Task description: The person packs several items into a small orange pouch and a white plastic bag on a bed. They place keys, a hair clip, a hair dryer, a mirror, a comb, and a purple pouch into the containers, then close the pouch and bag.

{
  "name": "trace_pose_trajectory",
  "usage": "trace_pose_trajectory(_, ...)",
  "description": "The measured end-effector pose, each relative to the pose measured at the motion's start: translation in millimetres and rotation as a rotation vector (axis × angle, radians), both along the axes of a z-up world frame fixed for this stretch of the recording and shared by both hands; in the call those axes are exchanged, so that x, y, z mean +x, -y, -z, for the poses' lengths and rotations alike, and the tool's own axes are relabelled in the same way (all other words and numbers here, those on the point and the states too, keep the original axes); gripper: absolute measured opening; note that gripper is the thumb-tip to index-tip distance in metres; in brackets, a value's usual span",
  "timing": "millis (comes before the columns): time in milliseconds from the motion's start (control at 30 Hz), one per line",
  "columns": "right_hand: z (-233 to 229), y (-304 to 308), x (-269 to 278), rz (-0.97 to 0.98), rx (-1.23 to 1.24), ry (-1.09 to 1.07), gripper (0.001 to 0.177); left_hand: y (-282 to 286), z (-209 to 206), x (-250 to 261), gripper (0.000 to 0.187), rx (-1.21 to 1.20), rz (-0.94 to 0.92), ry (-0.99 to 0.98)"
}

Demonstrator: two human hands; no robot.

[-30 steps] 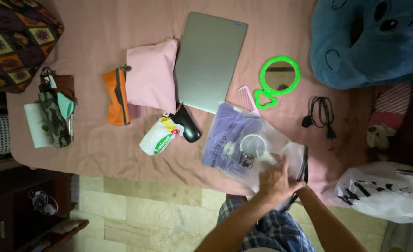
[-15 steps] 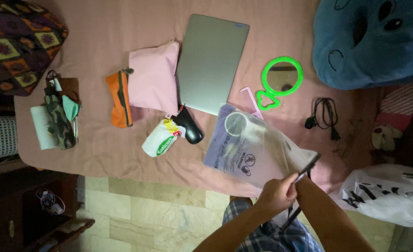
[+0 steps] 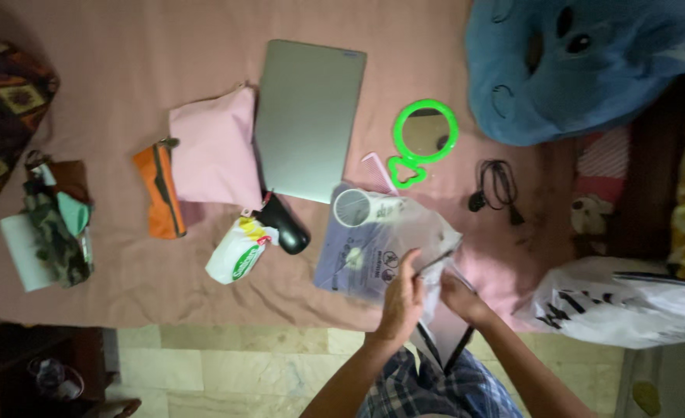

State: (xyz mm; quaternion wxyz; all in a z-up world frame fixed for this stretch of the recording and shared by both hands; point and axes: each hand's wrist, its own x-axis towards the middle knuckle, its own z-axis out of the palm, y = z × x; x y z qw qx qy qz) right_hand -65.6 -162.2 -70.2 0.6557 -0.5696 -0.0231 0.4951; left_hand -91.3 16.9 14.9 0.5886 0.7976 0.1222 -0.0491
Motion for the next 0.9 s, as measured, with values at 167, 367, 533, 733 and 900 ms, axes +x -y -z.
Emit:
trace_pose_trajectory(167,-65,70,23,-0.068,-0.279,-0.428,0.025,-10,9,-16,0.021,0.037,0.040,0.018)
trace_pose_trajectory(367,21,61,146,0.710,-0.932,0.342,0.067,-13,-22,-12,0.032,0.128,0.080,0.132)
trace_pose_trajectory(533,68,15,198,0.363,-1.433,0.368,0.111,-4,-59,0,0.072,0.111,0.048,-0.240)
trace_pose_trajectory(733,89,6,143,0.118,-1.385,0.690,0.083,-1,-60,-3,0.042,-0.019,0.070,-0.235)
trace_pose_trajectory(900,65,24,112,0.159,-1.134,0.593,0.072,2,-46,-10,0.034,0.020,0.042,0.038)
